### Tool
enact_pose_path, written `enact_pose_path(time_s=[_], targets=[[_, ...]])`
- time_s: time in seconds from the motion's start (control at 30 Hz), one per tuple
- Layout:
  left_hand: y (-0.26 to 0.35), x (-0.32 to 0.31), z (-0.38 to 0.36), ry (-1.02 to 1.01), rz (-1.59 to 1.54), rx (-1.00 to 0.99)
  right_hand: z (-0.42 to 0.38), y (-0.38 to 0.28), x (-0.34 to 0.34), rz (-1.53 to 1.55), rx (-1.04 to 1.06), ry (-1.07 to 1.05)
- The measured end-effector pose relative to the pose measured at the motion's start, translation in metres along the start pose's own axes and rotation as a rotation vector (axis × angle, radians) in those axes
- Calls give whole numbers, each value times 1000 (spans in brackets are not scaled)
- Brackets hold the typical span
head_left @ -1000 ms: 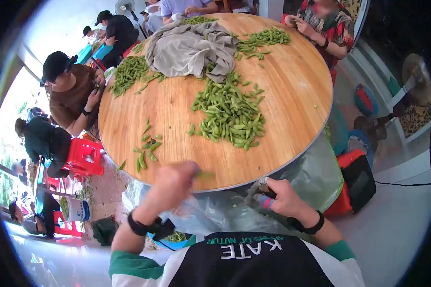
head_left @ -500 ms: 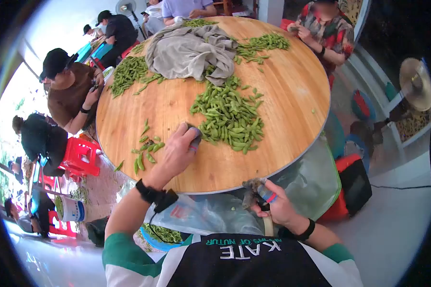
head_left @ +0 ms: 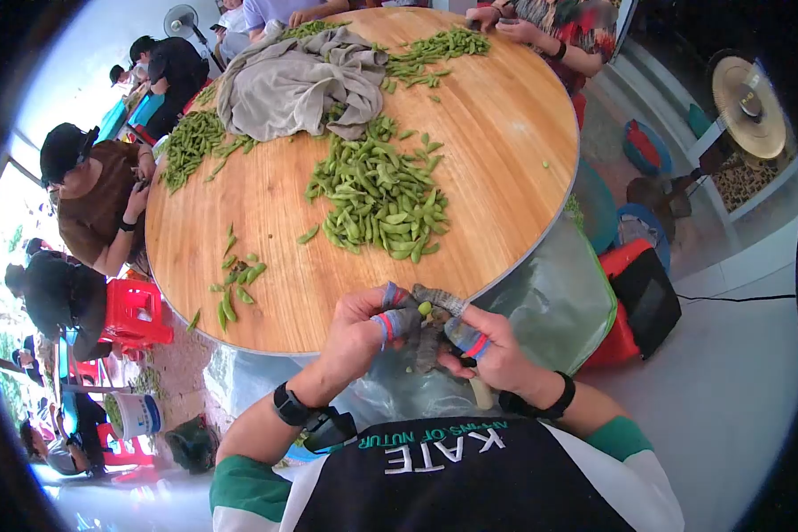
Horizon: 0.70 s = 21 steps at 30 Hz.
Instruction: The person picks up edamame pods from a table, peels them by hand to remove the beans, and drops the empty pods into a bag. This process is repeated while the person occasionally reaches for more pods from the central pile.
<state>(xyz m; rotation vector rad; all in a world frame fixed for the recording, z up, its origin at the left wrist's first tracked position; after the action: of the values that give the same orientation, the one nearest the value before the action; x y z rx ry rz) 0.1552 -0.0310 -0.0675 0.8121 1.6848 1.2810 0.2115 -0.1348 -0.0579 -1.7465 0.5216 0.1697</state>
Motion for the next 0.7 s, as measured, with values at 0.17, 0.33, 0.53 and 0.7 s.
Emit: enact_pose_path(time_s=[0.17, 0.33, 0.53, 0.7], targets=[[13, -3, -1, 29, 25, -103, -5, -7, -4, -46, 41, -3], [14, 1, -3, 54, 105, -157, -4, -4, 4, -133, 39, 90], [-2, 3, 1, 49, -99, -56, -4, -17, 8, -286, 109, 158], [-6, -4, 4, 51, -318, 5, -2, -21, 10, -490, 181, 142]])
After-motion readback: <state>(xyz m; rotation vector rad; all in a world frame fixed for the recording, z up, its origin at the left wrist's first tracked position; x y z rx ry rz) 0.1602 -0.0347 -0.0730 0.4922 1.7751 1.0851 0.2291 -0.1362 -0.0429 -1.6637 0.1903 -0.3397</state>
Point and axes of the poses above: each hand's wrist, its own z-axis towards the middle knuckle, its own x-axis out of the back of the hand, y = z × x, the point moved 10 cm from there along z, towards the middle knuckle, and after that the axes turned 9 degrees about -x, right-handed, at the moved point
